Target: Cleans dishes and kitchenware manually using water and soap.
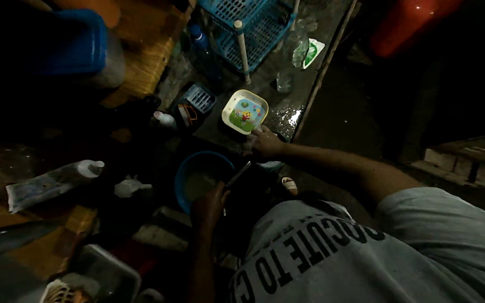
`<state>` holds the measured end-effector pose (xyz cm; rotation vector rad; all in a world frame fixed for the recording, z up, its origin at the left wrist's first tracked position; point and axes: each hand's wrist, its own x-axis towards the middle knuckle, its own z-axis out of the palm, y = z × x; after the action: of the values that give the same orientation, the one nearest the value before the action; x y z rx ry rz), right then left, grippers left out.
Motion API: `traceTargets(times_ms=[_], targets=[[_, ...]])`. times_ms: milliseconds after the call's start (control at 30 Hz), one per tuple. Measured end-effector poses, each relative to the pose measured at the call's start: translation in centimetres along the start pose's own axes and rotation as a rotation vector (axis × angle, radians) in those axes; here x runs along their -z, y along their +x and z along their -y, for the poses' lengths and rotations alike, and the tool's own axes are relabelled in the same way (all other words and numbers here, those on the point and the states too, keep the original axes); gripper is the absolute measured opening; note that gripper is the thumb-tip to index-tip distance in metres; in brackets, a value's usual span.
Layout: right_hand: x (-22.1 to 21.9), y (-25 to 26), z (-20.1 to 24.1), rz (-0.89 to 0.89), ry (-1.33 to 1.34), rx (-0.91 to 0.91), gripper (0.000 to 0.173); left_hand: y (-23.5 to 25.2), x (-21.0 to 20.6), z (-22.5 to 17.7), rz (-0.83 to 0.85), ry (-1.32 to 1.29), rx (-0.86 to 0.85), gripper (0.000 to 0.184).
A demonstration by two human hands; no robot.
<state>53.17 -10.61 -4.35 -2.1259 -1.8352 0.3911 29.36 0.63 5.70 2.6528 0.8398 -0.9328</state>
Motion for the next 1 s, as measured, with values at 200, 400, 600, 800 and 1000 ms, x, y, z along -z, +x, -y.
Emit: traceTargets(times_ms=[200, 400, 600, 800, 1000], targets=[[2.9, 1.0, -1.6, 0.026, 0.181, -0.454, 0.041, -0.8, -0.9, -0.5, -0.031, -0.055, 0.056, 0.045], [1.9, -0.1, -5.0, -0.329, 0.681, -0.755, 0.056, -1.6, -0.7, 2.2, -0.043, -0.176, 0.166, 0.045], [0.8, 0.7, -1.3, -0.267, 0.933, -0.411, 0.068, -0.7, -0.4, 0.0, -0.108, -0.184, 0.123, 0.044], [-0.9, 1.2, -3.0, -0.469, 1.022, -0.720, 0.053, -0.2, 0.4, -3.3, -0.063, -0.233, 0.130, 0.045], [1.0, 2.7, -1.1, -0.797, 1.190, -1.098, 0.066, 0.8, -1.3, -7.3, -0.104, -0.509, 0.062, 0.042]])
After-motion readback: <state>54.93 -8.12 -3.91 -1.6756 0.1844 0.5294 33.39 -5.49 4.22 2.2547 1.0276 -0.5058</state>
